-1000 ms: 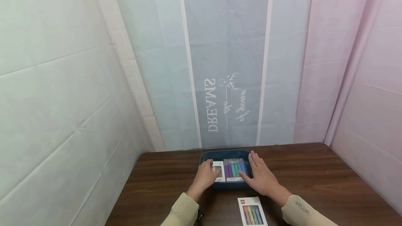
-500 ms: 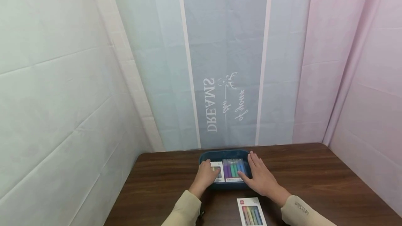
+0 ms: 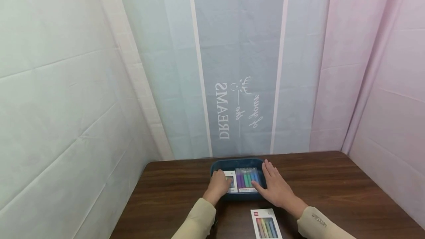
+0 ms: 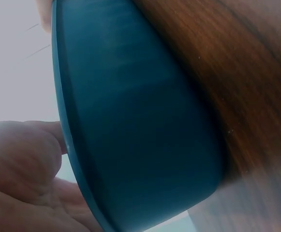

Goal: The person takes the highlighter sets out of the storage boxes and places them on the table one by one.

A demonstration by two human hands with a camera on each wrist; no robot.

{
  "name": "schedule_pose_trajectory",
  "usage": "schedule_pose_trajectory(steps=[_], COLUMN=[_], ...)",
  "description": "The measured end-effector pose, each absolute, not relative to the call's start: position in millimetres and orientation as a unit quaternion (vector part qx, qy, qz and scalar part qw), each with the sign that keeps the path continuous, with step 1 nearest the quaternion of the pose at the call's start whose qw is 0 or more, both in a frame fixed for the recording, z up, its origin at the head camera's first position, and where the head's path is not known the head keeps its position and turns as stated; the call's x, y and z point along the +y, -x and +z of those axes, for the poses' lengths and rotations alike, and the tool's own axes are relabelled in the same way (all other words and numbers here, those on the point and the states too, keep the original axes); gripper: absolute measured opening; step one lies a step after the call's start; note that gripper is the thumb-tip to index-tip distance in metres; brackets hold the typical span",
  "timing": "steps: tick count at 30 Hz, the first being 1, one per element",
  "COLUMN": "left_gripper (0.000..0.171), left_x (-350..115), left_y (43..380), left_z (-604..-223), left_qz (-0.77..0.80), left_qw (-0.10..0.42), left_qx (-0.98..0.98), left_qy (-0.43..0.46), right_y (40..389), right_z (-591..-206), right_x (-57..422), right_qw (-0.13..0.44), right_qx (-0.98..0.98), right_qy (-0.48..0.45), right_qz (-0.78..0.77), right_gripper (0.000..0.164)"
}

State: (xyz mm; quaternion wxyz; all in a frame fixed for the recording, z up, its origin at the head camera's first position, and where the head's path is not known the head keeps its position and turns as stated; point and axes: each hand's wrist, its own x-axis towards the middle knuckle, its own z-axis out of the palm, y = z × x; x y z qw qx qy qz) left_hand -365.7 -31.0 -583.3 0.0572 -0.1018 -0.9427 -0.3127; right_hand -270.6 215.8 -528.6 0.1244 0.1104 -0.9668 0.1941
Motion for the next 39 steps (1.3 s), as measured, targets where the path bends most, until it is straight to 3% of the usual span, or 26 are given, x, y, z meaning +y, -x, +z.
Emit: schedule_pose_trajectory(steps=[5, 12, 30, 39], left_gripper=[0.048, 0.027, 0.021, 0.021], left_x=[-25.4, -21.2, -25.7, -28.2], left_y=[352.6, 307.6, 316.3, 318.7], left_z=[-555.0, -489.2, -487.8, -496.3], left_qz=[-0.306, -0.297, -0.264, -0.291], left_qw=[0.014, -0.018, -0.037, -0.015], left_qx=[-0.949, -0.951, -0.961, -0.954], left_qy=[0.078, 0.079, 0.078, 0.07], right_y=[274.7, 277.7, 279.5, 275.9], right_z=[-525.7, -522.8, -522.3, -523.5], right_x=[218.7, 219.2, 212.4, 210.8], right_qw=[0.122, 0.117, 0.112, 0.11], right_qx=[-0.967, -0.968, -0.97, -0.969], right_qy=[-0.114, -0.115, -0.104, -0.103], right_qz=[0.191, 0.192, 0.191, 0.195], right_gripper=[0.099, 0.098, 0.099, 0.099])
